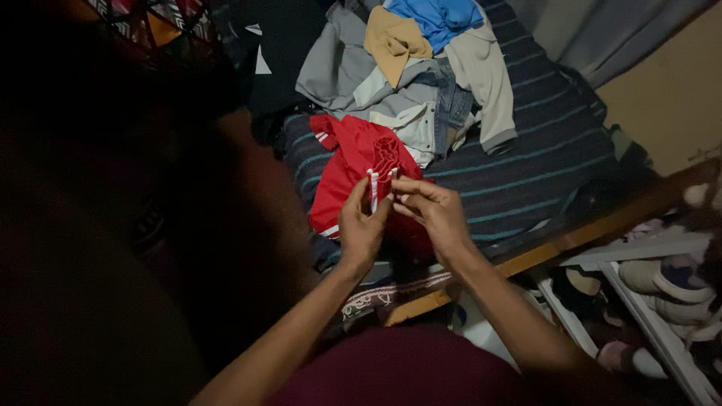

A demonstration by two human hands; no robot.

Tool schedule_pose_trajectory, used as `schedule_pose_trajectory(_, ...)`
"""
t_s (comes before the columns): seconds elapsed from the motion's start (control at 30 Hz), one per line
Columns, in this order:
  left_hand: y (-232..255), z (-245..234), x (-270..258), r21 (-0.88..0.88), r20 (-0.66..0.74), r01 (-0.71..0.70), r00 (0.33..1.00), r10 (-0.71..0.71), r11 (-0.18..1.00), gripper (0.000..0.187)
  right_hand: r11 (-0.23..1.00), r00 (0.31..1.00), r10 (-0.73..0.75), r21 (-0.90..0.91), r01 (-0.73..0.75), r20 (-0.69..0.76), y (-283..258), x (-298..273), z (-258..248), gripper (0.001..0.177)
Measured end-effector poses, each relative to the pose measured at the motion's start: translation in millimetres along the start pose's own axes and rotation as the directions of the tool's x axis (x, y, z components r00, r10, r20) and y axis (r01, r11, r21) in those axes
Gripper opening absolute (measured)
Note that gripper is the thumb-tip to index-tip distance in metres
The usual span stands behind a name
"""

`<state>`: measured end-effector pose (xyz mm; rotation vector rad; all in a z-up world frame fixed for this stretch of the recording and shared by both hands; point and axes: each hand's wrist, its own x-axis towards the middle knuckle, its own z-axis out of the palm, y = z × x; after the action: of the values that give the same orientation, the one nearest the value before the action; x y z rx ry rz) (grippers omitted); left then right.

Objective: The person folds red shorts by hand on a bed.

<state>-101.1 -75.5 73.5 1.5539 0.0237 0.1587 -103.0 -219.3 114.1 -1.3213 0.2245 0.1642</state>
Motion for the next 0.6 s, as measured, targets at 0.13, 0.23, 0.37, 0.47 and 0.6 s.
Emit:
schedule_pose_trajectory(0.13,-7.0,-3.9,7.3,-0.199,0.048,0.083,0.996,-0.075,0.976,0.043,0.965,0.982,-0.159,-0.195,0.177,0.101,-6.7,9.9,-10.3,0.036)
schedule_pose_trajectory(0.23,-7.9,-8.6,5.0,-0.168,0.090,0.032,0.996,-0.017,0.985,0.043,0.768,0.919,-0.348,-0.507,0.392,0.183,-24.2,12.7,-20.7,0.053)
schedule_pose_trajectory(0.37,-13.8,-6.6,4.4,-0.155,0.149,0.053,0.988,-0.029,0.986,0.046,0.176,0.673,-0.575,-0.734,0.656,0.464,-40.8,32.8,-39.2,0.064)
schedule_pose_trajectory(0.47,-20.5,-10.6,8.0,-0.172,0.187,0.019,0.982,0.013,0.985,0.044,-0.082,0.551,-0.619,-0.743,0.664,0.560,-45.8,45.5,-62.2,0.049)
schedule_pose_trajectory(0.6,-19.0,-20.2,18.5,-0.161,0.209,0.080,0.977,-0.046,0.984,0.052,0.557,0.905,-0.115,-0.727,0.401,0.411,-44.5,56.5,-84.6,0.036)
